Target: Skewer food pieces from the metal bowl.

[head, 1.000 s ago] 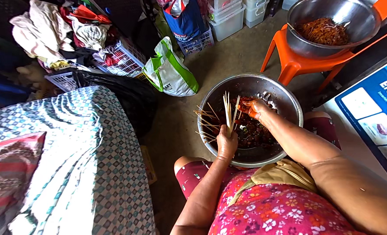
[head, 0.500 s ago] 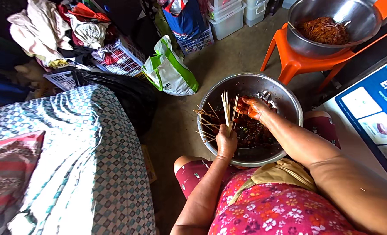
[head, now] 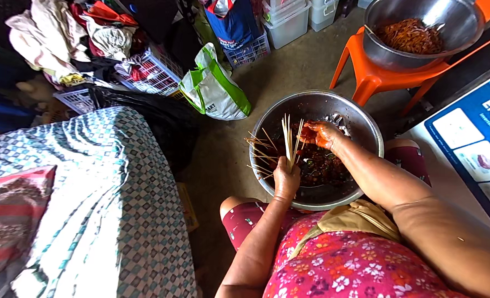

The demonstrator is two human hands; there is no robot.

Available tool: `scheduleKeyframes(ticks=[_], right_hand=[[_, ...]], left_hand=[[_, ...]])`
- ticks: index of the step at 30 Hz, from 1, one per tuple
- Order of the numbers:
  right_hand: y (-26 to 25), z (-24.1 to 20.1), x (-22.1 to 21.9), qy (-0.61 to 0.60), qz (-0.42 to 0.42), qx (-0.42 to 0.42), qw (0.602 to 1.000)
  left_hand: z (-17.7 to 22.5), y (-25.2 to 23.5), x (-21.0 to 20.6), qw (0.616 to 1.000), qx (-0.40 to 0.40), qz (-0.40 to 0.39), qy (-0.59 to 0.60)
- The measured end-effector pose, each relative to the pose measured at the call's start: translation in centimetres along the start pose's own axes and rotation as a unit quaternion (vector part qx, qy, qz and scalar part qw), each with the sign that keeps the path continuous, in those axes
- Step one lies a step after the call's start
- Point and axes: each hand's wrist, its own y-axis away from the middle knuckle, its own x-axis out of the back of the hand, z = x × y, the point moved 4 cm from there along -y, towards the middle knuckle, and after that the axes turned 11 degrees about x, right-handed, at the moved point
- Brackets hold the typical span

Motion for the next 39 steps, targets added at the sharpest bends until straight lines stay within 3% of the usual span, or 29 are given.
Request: scheduleKeyframes(ticks=[13,20,31,39], right_hand=[[0.9,-0.1,-0.5,0.084,-0.021,-0.014,0.996],[1.0,0.5,-0.6,0.047,0.0,-0.041,0.998],[1.0,1.2,-0.1,0.005,-0.128,-0.129,0.983],[0.6,2.5,0.5,0.089,-0.203,-0.106,0.969]], left_hand=[[0.0,0.2,-0.1,1.0,0.004,-0.007,0.008],[0.0,0.2,-0.1,1.0,0.008,-0.006,0.018],[-0.2,0.0,0.1,0.999,0.001,0.008,0.043],[-0.2,0.1,0.2,0.997,-0.004,0.011,0.073]])
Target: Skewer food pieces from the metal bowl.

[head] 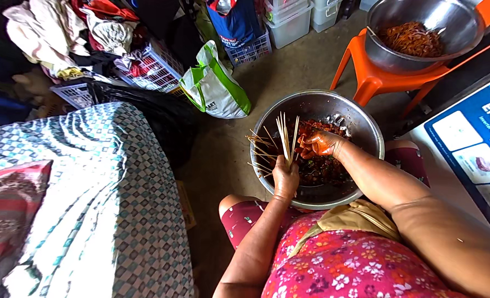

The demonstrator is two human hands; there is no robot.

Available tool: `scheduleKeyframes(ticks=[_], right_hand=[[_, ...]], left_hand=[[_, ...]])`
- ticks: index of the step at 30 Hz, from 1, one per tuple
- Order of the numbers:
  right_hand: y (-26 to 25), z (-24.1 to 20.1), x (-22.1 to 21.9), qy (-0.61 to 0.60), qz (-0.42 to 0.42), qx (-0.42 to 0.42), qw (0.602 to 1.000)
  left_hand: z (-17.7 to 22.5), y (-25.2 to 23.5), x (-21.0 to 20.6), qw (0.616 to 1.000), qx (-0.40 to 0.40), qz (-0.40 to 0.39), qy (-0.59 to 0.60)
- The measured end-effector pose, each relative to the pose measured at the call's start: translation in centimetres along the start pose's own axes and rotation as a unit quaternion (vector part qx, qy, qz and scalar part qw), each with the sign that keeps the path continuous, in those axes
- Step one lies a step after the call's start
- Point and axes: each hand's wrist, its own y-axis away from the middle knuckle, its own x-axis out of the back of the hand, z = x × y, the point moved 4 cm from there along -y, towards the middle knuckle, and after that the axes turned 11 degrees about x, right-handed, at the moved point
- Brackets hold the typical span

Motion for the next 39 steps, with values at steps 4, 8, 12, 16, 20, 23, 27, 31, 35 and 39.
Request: scheduleKeyframes(ticks=[4,8,12,16,20,23,27,31,35,39], right_hand=[[0.2,0.4,-0.2,0.067,0.004,-0.026,0.997],[-0.4,2.8,0.0,0.197,-0.027,-0.084,0.976],[-0.9,2.9,0.9,0.337,0.056,-0.09,0.936],[-0.5,-0.5,1.0,0.158,0.18,0.019,0.971],[-0.5,-1.9,2.3,0.021,0.242,0.087,0.966],[-0.5,-2.1,2.5,0.005,0.239,0.106,0.965],[-0.3,-2.3,1.9,-0.002,0.211,0.118,0.97],[-0.3,-2.5,1.9,0.027,0.177,0.123,0.976],[0.0,-3.0,1.9,0.018,0.158,0.107,0.981],[0.5,-3.5,1.6,0.013,0.163,0.087,0.983]], left_hand=[[0.1,0.1,0.1,1.0,-0.012,0.011,0.004],[-0.1,0.0,0.1,0.999,-0.036,0.025,0.017],[-0.3,-0.1,0.1,0.999,-0.036,0.024,0.016],[-0.1,0.0,0.1,1.0,-0.016,0.011,-0.005],[0.0,-0.1,-0.1,0.999,-0.002,-0.012,-0.029],[0.0,-0.1,-0.2,0.999,0.0,-0.019,-0.04],[-0.1,-0.1,-0.2,0.999,0.004,-0.016,-0.045],[0.1,0.0,-0.1,0.999,0.006,-0.012,-0.05],[0.0,-0.1,-0.1,0.999,0.0,-0.018,-0.047],[0.1,-0.1,-0.1,0.998,0.001,-0.023,-0.051]])
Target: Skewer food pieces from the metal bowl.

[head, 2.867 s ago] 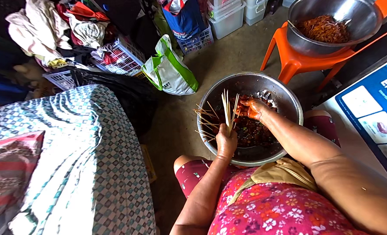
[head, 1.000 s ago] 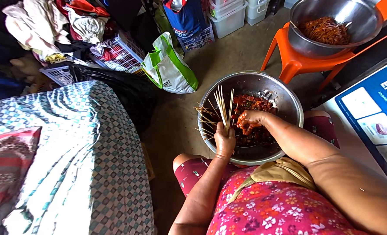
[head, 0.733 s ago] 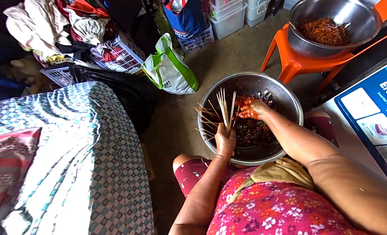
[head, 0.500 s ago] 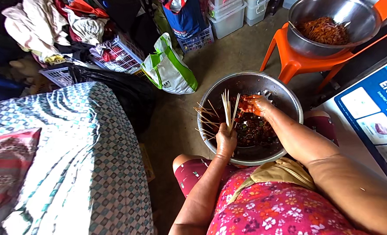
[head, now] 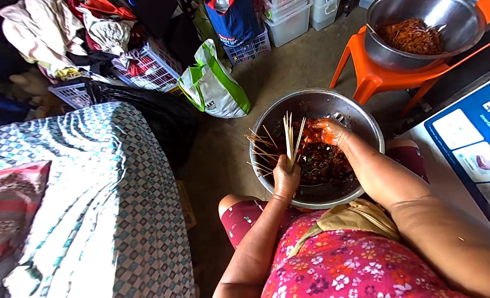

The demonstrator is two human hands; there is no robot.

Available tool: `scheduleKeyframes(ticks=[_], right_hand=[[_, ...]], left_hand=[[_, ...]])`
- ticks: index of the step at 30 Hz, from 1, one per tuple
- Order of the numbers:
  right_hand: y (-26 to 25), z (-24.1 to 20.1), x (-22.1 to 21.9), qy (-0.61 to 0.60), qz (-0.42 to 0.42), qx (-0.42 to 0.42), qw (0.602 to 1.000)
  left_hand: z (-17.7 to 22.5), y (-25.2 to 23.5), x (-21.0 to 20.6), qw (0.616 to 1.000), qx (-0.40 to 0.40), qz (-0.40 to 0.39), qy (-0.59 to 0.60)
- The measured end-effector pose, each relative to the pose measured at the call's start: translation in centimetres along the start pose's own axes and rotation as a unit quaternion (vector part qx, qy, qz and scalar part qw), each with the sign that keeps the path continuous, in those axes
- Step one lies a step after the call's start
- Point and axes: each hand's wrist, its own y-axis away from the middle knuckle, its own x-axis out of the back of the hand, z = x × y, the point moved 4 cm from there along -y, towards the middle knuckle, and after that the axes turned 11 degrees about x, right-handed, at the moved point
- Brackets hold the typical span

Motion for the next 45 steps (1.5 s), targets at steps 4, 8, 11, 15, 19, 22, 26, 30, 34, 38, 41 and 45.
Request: scheduleKeyframes(ticks=[4,8,11,15,19,22,26,30,34,38,41,45], right_hand=[[0.1,0.1,-0.1,-0.007,0.005,-0.018,1.0],[0.1,0.2,-0.2,-0.011,0.007,-0.024,1.0],[0.1,0.4,-0.4,0.011,0.005,-0.018,1.0],[-0.3,1.3,-0.3,-0.056,0.005,-0.046,0.997],[-0.2,1.6,-0.4,-0.089,0.013,-0.058,0.994],[0.0,1.6,-0.7,-0.08,0.001,-0.053,0.995],[1.3,1.4,-1.9,-0.037,-0.012,-0.072,0.997],[1.2,2.9,-2.7,-0.033,-0.057,-0.085,0.994],[1.8,3.0,-3.3,-0.023,-0.073,-0.099,0.992],[2.0,3.1,-3.7,-0.03,-0.068,-0.112,0.991],[1.9,3.3,-3.5,-0.028,-0.067,-0.127,0.989],[1.9,3.2,-3.0,-0.01,-0.13,-0.144,0.981]], left_hand=[[0.1,0.2,0.0,1.0,0.0,-0.002,-0.005],[0.1,0.2,-0.1,1.0,-0.011,0.005,-0.006],[0.2,0.3,0.0,1.0,-0.007,0.008,-0.009],[0.1,0.3,-0.1,1.0,-0.008,0.008,-0.01],[0.1,0.3,-0.1,1.0,-0.014,0.009,-0.01],[0.2,0.4,-0.1,1.0,-0.009,0.009,-0.011],[0.2,0.3,-0.1,1.0,0.004,0.011,-0.011],[0.2,0.3,0.0,1.0,0.021,0.02,-0.012],[0.1,0.1,0.1,0.999,0.039,0.021,-0.023],[0.2,0.1,0.1,0.998,0.048,0.023,-0.029],[0.1,0.0,0.1,0.998,0.049,0.025,-0.026],[-0.1,-0.2,0.2,0.998,0.044,0.03,-0.017]])
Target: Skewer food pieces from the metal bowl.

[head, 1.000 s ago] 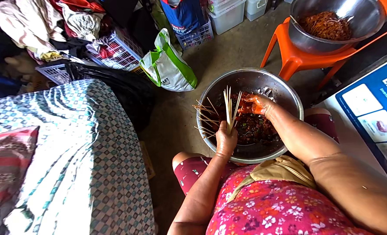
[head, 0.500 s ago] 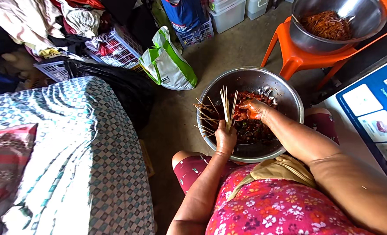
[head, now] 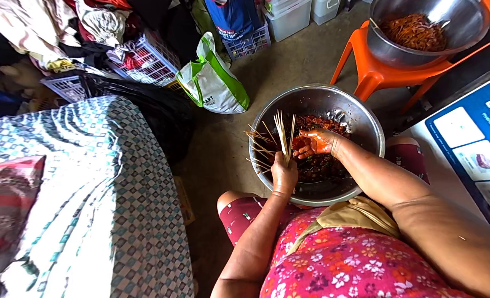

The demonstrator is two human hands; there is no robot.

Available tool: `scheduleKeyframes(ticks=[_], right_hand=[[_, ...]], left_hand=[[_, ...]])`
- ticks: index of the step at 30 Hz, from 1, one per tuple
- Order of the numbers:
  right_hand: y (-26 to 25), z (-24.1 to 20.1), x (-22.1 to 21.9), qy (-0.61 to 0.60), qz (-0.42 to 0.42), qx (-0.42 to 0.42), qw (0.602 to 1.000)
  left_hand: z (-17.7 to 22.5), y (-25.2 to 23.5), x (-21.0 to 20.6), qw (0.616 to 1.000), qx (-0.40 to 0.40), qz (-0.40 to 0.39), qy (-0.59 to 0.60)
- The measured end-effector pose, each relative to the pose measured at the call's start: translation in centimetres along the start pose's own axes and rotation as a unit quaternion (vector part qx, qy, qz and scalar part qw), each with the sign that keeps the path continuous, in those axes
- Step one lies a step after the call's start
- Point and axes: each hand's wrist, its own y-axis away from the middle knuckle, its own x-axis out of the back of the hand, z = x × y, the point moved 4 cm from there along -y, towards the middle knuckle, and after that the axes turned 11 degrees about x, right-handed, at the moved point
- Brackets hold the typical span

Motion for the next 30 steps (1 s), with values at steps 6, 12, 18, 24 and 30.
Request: scheduleKeyframes(ticks=[6,12,18,24,30], right_hand=[[0.6,0.0,-1.6,0.019,0.027,0.036,0.999],[0.0,-0.1,-0.7,0.091,0.037,0.059,0.993],[-2.8,-1.1,6.0,0.522,0.154,0.106,0.832],[-3.9,1.0,4.2,0.687,0.059,0.069,0.721],[-4.3,0.7,4.7,0.672,0.077,0.051,0.735]], left_hand=[[0.3,0.2,0.0,1.0,0.002,-0.014,-0.013],[0.4,0.1,0.1,1.0,0.008,-0.002,-0.02],[0.1,-0.2,0.3,0.999,0.01,0.032,-0.012],[0.1,-0.1,0.4,1.0,0.014,0.022,-0.008],[0.3,-0.3,0.4,1.0,0.014,0.011,-0.008]])
